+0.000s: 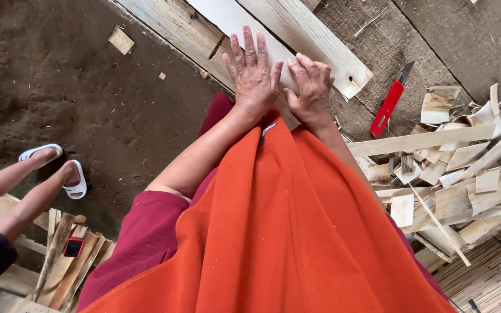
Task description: Cutting thin strips of wood or bark with a utility knife and arranging them on a wooden surface.
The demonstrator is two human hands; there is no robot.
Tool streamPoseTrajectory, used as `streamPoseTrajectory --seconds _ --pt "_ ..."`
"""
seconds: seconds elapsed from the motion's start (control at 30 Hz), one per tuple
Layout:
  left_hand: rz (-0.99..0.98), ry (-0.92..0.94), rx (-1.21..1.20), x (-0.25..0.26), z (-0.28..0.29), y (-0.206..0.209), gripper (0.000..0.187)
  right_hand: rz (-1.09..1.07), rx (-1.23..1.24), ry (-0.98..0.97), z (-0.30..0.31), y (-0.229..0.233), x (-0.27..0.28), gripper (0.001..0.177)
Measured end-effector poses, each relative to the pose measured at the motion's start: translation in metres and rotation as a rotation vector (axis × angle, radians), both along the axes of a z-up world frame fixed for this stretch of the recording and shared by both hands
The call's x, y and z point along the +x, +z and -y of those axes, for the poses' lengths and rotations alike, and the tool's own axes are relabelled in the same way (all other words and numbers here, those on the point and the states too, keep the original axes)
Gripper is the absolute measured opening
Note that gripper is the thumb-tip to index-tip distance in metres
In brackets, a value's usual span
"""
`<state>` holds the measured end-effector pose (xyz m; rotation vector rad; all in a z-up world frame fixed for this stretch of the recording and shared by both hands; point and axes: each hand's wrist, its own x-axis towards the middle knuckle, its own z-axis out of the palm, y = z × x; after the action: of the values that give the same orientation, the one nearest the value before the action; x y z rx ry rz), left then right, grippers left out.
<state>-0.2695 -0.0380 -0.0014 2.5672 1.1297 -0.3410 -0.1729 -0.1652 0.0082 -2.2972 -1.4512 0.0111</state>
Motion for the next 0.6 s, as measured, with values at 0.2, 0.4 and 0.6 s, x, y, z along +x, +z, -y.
streamPoseTrajectory --seconds 0.2,0.4,0.6 --pt "-0.130 -0.056 -0.025 -0.004 -0.013 0.030 0.075 -0.019 -0.035 0.002 -0.004 -0.001 -0.003 0.063" --pt "-0.104 -0.092 -0.007 -0.009 -0.016 0.022 0.074 0.016 -0.061 -0.015 -0.006 -0.002 -0.004 0.063" --pt "-0.194 -0.087 -0.120 -0.011 -0.023 0.035 0.074 0.048 -0.059 -0.128 0.003 0.001 0.000 0.060"
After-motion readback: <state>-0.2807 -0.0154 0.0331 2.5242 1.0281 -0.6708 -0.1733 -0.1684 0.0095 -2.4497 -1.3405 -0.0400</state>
